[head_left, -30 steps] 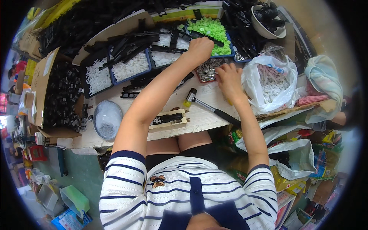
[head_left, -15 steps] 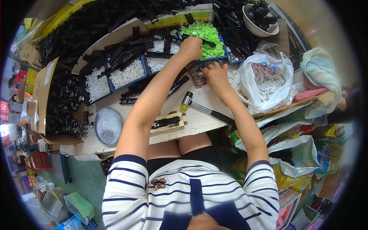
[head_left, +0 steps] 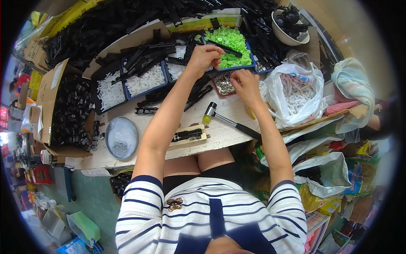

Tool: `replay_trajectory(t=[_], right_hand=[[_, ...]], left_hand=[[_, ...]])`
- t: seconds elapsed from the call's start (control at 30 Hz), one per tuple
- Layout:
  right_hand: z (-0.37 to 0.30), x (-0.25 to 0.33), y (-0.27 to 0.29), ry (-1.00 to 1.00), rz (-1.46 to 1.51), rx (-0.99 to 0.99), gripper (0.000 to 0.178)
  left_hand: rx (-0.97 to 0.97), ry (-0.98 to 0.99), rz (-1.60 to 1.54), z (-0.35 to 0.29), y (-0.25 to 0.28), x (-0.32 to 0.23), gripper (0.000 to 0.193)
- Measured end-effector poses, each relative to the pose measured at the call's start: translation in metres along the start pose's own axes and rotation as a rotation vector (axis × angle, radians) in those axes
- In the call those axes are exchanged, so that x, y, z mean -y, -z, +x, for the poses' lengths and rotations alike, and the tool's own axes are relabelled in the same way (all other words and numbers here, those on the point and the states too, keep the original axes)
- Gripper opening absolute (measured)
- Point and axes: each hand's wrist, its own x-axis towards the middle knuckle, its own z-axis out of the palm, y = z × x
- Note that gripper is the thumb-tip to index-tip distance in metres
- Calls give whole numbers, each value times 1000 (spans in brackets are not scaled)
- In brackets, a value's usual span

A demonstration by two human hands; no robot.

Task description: The person assembles small plastic toy components by hand at a workbench, using a hammer and pliers to join the parts.

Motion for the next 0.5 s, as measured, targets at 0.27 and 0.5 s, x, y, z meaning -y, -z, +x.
replay_trajectory(t=[0.27,0.5], right_hand=[[-14,54,24,-144,851,187,9],[-40,86,18,-67,1002,358,11]], left_hand=[[64,108,-299,-104,-4,4,17],[6,179,-479,-201,19,22,21]])
